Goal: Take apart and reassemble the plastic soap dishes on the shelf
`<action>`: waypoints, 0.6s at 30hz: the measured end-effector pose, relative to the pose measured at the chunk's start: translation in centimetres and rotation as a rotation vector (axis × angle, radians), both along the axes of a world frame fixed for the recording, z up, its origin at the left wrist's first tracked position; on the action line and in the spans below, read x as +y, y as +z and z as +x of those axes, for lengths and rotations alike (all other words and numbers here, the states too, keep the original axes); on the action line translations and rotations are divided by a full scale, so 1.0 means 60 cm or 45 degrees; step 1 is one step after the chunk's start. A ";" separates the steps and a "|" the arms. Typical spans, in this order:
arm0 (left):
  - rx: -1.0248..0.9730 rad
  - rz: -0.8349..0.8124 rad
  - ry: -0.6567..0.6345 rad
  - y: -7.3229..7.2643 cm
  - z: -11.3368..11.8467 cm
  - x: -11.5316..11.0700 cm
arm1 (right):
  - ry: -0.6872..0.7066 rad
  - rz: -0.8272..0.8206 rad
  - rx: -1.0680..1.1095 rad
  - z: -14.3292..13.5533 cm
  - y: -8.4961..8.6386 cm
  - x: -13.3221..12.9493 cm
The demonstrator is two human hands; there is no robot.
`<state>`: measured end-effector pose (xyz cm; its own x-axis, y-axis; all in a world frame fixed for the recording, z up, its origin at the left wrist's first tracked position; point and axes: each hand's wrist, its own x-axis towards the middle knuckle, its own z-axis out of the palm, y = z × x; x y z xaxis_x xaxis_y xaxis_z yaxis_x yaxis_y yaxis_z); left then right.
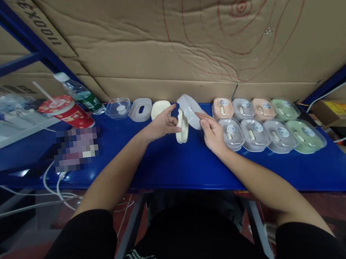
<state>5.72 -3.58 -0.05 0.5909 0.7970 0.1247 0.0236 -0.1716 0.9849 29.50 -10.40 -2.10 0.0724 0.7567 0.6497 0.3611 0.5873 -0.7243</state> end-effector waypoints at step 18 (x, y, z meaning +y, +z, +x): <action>0.035 0.080 0.116 0.003 0.023 -0.015 | 0.274 -0.090 -0.549 0.009 -0.018 0.004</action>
<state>7.10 -4.47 0.10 0.5202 0.8387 0.1610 0.0686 -0.2290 0.9710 30.03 -10.15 -3.19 -0.3551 0.7682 0.5326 0.5126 0.6365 -0.5763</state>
